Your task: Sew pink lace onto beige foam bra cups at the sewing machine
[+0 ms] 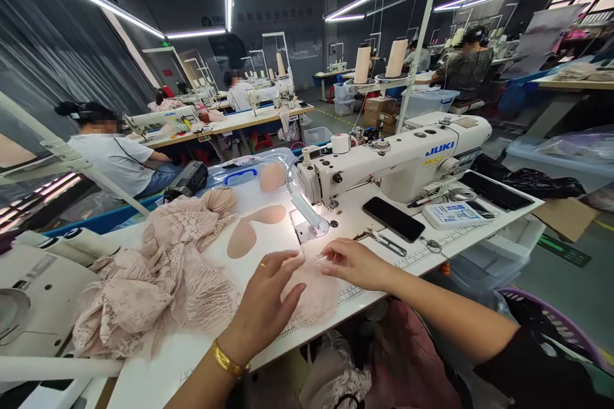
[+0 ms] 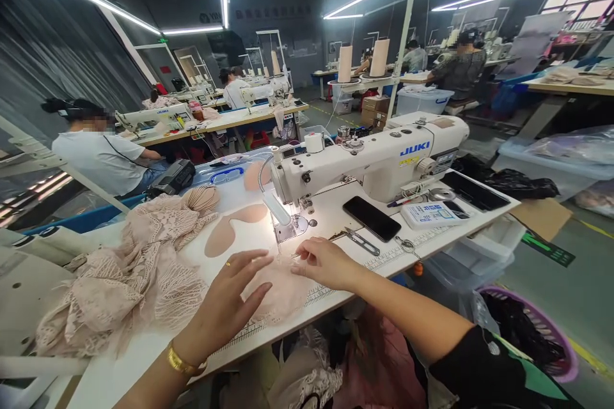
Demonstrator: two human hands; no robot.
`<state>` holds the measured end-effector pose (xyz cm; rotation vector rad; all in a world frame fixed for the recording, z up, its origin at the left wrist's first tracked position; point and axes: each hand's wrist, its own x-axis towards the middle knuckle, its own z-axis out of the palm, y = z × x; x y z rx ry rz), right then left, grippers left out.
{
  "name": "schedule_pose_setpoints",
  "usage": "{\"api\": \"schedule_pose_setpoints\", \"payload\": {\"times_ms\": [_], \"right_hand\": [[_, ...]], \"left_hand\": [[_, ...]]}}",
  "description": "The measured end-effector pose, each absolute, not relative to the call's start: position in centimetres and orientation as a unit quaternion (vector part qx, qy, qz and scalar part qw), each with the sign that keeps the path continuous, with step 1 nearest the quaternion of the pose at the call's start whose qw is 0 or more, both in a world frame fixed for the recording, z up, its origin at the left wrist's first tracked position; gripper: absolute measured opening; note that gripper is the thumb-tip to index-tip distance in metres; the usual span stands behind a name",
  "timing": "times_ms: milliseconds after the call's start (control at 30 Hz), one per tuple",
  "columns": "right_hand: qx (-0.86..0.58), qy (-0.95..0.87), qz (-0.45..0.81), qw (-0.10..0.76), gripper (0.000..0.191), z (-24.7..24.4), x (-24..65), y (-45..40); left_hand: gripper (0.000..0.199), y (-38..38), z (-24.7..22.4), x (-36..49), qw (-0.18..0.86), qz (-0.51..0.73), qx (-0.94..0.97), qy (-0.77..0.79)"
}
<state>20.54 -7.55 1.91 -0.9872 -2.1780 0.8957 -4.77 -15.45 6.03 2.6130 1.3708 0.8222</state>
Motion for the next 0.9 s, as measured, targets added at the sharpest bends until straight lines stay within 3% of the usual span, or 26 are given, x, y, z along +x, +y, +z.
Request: {"api": "schedule_pose_setpoints", "payload": {"times_ms": [100, 200, 267, 367, 467, 633, 900], "right_hand": [[-0.300, -0.843, 0.245, 0.374, 0.008, 1.8, 18.9, -8.5], [-0.215, -0.849, 0.224, 0.427, 0.014, 2.2, 18.4, -9.4], [-0.211, -0.825, 0.331, 0.406, 0.017, 2.5, 18.5, -9.4], [-0.233, -0.712, 0.588, 0.305, 0.030, 2.3, 18.4, -8.0], [-0.251, -0.640, 0.680, 0.254, 0.041, 1.4, 17.6, -5.6], [-0.249, -0.627, 0.681, 0.285, 0.040, 0.1, 17.1, -3.4], [-0.249, -0.618, 0.678, 0.310, 0.045, 0.2, 17.6, -3.4]], "left_hand": [[0.058, -13.4, 5.2, -4.0, 0.085, 0.272, 0.840, 0.462], [0.036, -12.2, 4.6, -3.8, 0.201, 0.202, 0.826, 0.487], [0.029, -11.8, 4.7, -4.2, 0.235, 0.158, 0.819, 0.499], [0.046, -10.5, 5.6, -5.5, 0.241, 0.137, 0.828, 0.488], [0.042, -7.4, 6.8, -7.0, 0.209, 0.157, 0.815, 0.517], [0.032, -1.1, 7.0, -7.8, 0.067, 0.224, 0.745, 0.624], [0.019, 0.9, 8.2, -6.7, -0.004, 0.298, 0.690, 0.660]]}}
